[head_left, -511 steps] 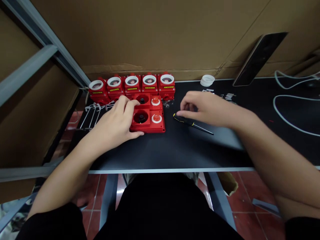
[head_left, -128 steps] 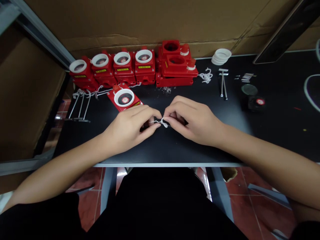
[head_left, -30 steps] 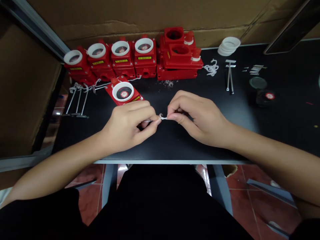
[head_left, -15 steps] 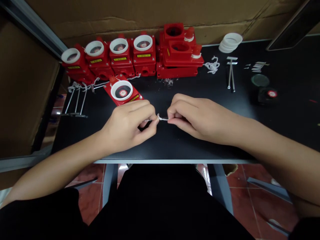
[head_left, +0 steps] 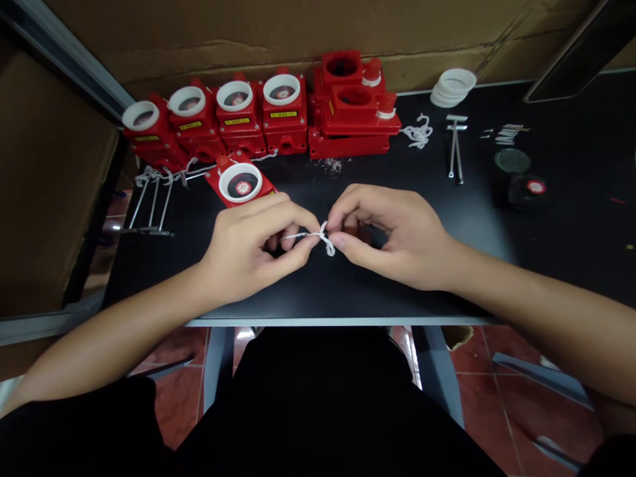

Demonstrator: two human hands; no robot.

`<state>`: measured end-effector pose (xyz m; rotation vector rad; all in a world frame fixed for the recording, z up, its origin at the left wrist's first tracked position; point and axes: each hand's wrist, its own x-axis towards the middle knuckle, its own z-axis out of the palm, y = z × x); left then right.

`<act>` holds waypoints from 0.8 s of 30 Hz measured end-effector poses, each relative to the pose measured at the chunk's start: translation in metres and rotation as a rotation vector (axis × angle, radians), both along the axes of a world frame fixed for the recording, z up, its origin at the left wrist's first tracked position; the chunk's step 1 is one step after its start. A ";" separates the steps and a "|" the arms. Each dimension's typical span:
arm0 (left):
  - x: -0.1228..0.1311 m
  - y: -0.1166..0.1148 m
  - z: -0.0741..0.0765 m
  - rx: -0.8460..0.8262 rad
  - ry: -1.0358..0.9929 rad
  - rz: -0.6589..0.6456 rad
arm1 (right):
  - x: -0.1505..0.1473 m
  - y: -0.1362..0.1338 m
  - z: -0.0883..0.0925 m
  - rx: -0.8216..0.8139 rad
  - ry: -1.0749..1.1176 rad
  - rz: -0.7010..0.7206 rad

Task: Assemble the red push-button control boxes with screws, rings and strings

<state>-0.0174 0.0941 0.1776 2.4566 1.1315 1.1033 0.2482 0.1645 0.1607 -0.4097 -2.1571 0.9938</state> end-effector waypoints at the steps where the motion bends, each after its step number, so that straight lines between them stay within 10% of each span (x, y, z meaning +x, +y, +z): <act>1: 0.000 0.000 0.000 -0.002 -0.004 0.000 | -0.001 -0.001 -0.001 -0.013 0.022 0.000; 16: 0.001 -0.004 0.001 0.007 0.051 -0.006 | -0.001 -0.006 -0.002 0.334 0.044 -0.045; 24: 0.004 -0.008 0.002 0.048 0.091 0.012 | -0.006 -0.011 0.000 0.215 0.019 -0.033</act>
